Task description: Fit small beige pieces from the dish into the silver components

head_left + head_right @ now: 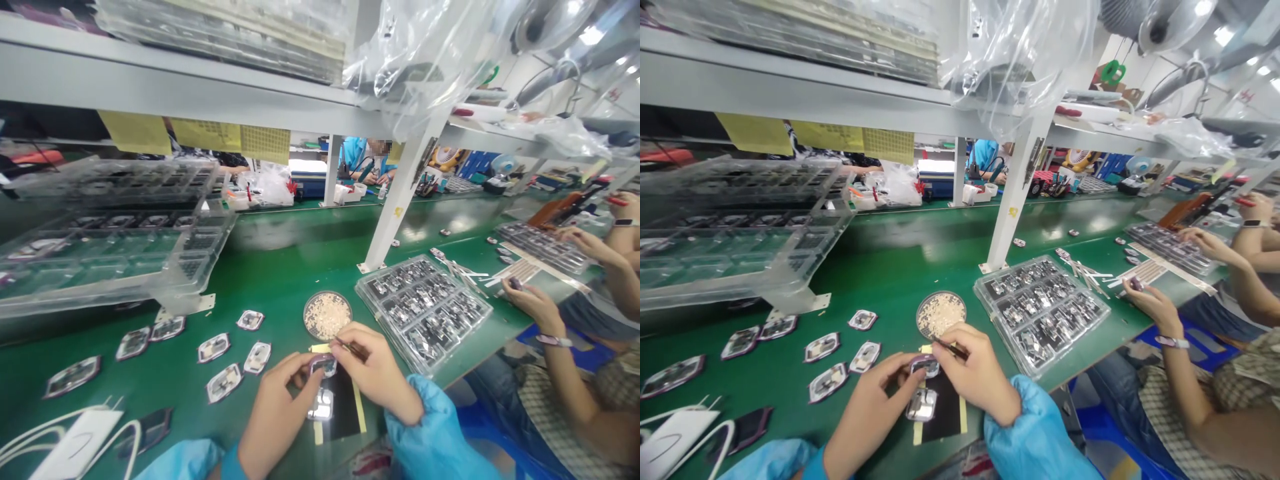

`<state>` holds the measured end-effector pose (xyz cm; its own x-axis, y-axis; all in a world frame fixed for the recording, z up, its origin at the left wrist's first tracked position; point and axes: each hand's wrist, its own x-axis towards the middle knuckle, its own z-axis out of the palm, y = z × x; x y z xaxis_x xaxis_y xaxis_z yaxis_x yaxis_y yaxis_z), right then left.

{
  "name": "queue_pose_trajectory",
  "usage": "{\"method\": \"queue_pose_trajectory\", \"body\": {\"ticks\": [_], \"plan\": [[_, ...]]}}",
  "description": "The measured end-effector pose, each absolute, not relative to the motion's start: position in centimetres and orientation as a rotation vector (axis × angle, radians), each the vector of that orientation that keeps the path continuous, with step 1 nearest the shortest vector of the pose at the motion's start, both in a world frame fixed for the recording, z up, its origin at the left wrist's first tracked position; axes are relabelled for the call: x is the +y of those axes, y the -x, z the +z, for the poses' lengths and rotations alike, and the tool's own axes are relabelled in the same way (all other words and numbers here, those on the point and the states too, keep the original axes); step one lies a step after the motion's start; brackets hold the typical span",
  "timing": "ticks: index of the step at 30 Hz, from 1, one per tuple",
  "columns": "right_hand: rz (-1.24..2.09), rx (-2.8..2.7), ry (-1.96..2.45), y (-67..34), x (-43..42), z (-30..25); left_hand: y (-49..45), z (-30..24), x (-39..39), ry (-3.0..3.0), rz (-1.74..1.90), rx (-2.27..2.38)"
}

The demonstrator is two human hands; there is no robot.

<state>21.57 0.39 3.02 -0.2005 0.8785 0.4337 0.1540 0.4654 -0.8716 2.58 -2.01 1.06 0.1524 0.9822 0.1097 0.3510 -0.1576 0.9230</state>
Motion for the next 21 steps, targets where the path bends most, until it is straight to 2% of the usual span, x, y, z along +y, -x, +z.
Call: {"method": "queue_pose_trajectory", "body": {"ticks": [8,16,21], "plan": [[0.742,-1.897,0.789,-22.6,0.4,2.6,-2.7,1.1,-2.0,-1.740,1.033,1.303],[0.627,-2.076,0.921,-22.8,-0.4,2.6,-2.8,1.0,-1.8,-1.732,1.055,1.342],[0.730,-2.054,0.853,-22.5,0.1,3.0,-2.6,0.9,-1.6,-1.670,1.022,1.403]]}}
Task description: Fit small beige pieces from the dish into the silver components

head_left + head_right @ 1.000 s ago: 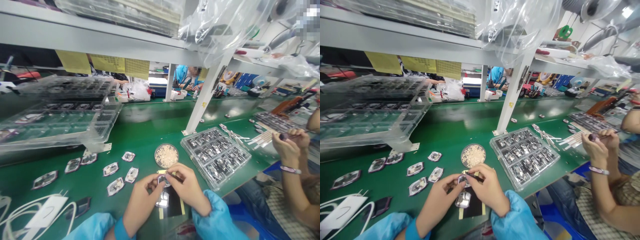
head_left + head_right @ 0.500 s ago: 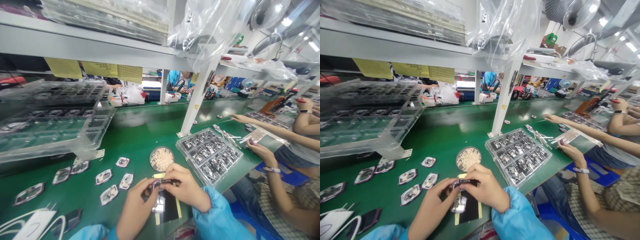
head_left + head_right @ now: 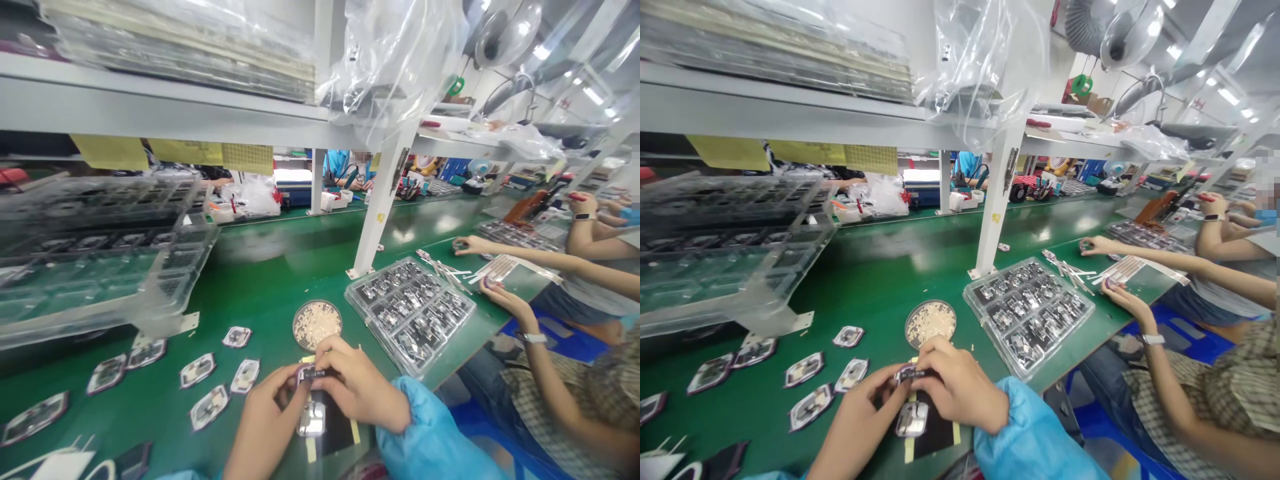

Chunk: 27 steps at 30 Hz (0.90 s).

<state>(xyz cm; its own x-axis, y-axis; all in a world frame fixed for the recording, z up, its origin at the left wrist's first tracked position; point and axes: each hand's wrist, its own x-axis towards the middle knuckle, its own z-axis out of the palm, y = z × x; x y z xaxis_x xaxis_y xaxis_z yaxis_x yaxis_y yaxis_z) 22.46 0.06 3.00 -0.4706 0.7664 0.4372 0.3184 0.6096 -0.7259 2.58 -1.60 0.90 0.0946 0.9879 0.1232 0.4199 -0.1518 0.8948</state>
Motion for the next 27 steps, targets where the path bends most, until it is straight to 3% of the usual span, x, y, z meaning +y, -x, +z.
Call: {"method": "queue_pose_trajectory", "body": {"ticks": [9,15,20,23,27], "plan": [[0.418,-1.787,1.152,-24.6,3.8,2.5,-2.3,1.5,-0.9,-1.739,0.977,1.519],[0.622,-1.631,1.022,-25.9,0.5,2.1,-1.3,5.3,1.2,-2.036,0.747,1.653],[0.680,-1.605,1.022,-27.4,-0.1,1.4,0.3,8.3,10.8,-2.092,0.599,1.812],[0.712,-1.605,1.030,-27.9,-0.1,1.1,1.0,8.0,15.3,-2.077,0.594,1.927],[0.782,-1.630,1.089,-28.4,0.0,0.8,0.2,5.4,15.5,-2.177,0.676,1.996]]}}
